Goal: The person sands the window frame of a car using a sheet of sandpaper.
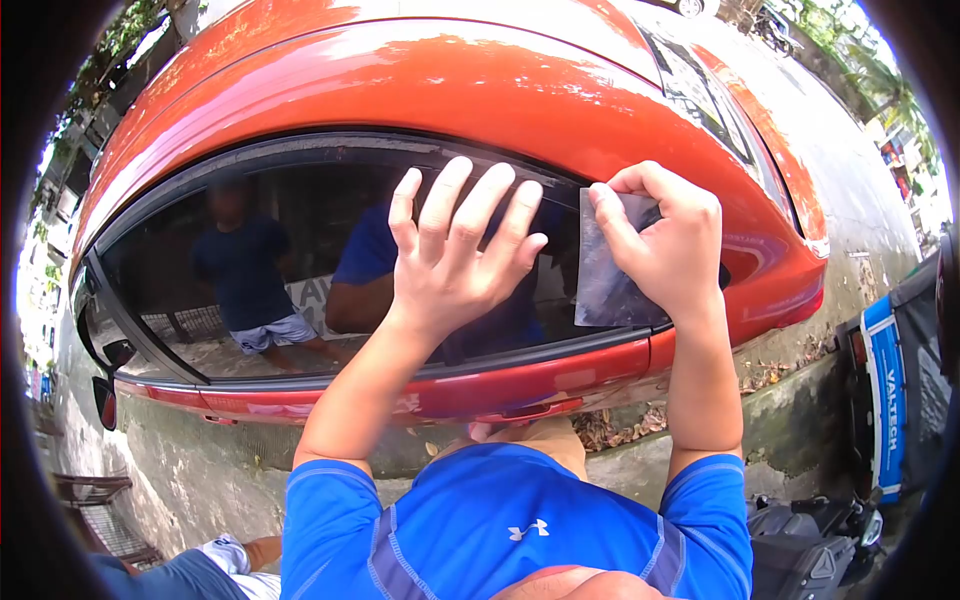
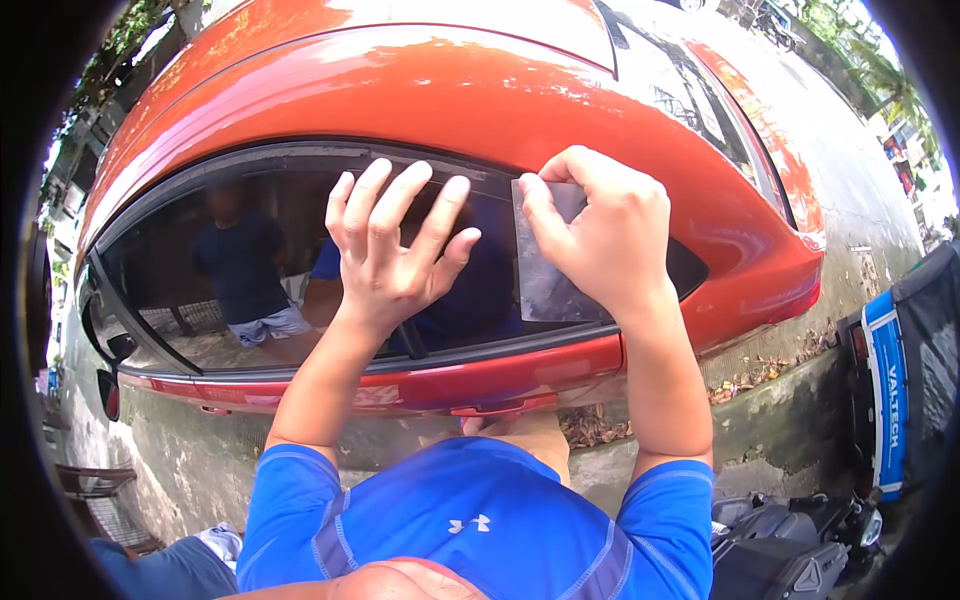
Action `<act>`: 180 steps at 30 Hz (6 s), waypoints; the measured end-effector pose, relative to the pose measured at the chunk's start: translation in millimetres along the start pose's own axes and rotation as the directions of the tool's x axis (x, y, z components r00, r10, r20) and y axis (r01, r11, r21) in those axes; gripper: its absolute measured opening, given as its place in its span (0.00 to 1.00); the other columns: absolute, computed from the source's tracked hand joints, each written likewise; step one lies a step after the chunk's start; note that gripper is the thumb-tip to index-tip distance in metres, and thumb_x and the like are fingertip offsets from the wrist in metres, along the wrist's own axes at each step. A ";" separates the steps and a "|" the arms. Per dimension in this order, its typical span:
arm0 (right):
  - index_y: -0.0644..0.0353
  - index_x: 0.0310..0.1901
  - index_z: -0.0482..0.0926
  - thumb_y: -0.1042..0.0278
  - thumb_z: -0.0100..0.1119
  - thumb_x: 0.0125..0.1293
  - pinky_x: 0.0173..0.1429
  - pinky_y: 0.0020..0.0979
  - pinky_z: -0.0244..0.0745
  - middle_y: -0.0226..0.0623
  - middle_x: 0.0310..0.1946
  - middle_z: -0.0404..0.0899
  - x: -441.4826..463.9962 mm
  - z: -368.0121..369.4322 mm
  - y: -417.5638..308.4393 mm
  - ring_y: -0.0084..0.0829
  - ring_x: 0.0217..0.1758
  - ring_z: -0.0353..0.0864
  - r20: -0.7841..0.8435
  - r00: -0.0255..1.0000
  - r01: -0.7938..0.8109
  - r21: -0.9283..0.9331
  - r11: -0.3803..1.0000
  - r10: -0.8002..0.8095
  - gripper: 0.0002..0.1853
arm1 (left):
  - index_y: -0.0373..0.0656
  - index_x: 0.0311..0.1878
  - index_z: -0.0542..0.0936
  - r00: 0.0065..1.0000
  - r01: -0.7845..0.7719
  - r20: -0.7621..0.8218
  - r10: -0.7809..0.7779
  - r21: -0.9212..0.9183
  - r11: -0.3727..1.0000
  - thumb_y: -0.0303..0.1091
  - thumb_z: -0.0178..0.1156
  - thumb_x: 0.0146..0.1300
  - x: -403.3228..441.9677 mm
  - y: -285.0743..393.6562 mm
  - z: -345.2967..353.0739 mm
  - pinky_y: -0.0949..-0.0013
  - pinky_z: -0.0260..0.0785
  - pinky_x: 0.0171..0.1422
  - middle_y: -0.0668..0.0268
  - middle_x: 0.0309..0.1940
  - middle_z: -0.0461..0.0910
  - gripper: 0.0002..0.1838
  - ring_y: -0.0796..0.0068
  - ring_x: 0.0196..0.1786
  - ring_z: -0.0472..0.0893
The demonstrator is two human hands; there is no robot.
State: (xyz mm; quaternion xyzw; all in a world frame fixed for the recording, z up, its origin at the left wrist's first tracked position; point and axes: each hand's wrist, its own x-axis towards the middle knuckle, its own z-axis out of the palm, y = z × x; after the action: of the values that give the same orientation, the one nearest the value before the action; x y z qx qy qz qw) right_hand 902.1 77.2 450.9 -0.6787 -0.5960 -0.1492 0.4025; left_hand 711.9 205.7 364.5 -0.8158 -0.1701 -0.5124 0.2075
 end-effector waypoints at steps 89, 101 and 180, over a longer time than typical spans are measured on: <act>0.59 0.38 0.87 0.69 0.77 0.70 0.39 0.36 0.82 0.37 0.31 0.88 25.5 9.0 -30.4 0.41 0.33 0.91 0.134 0.947 0.319 -0.270 0.909 -0.292 0.07 | 0.55 0.74 0.87 0.995 0.068 0.078 -0.061 -0.092 0.993 0.69 0.75 0.60 -10.6 14.0 4.6 0.25 0.48 0.92 0.68 0.54 0.77 0.43 0.57 0.72 0.76; 0.58 0.38 0.87 0.68 0.77 0.70 0.39 0.36 0.82 0.36 0.31 0.89 24.7 15.7 -32.0 0.40 0.33 0.91 0.125 0.944 0.330 -0.271 0.904 -0.306 0.06 | 0.56 0.73 0.88 0.996 0.060 0.078 -0.053 -0.081 0.995 0.68 0.75 0.60 -9.0 14.5 3.8 0.23 0.48 0.91 0.70 0.56 0.79 0.41 0.55 0.73 0.77; 0.59 0.38 0.90 0.70 0.78 0.71 0.36 0.34 0.82 0.39 0.28 0.90 16.8 26.1 -38.9 0.38 0.29 0.92 0.008 0.978 0.205 -0.242 0.948 -0.210 0.05 | 0.48 0.73 0.88 0.990 0.080 0.129 -0.061 -0.148 0.986 0.37 0.63 0.57 -9.7 15.8 1.5 0.22 0.46 0.93 0.64 0.60 0.79 0.36 0.52 0.77 0.76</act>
State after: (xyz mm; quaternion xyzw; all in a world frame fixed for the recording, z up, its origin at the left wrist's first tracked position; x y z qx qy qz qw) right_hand 862.9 106.3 460.2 -0.6547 -0.6378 -0.2682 0.3044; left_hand 716.7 192.3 352.6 -0.8530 -0.1718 -0.4792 0.1152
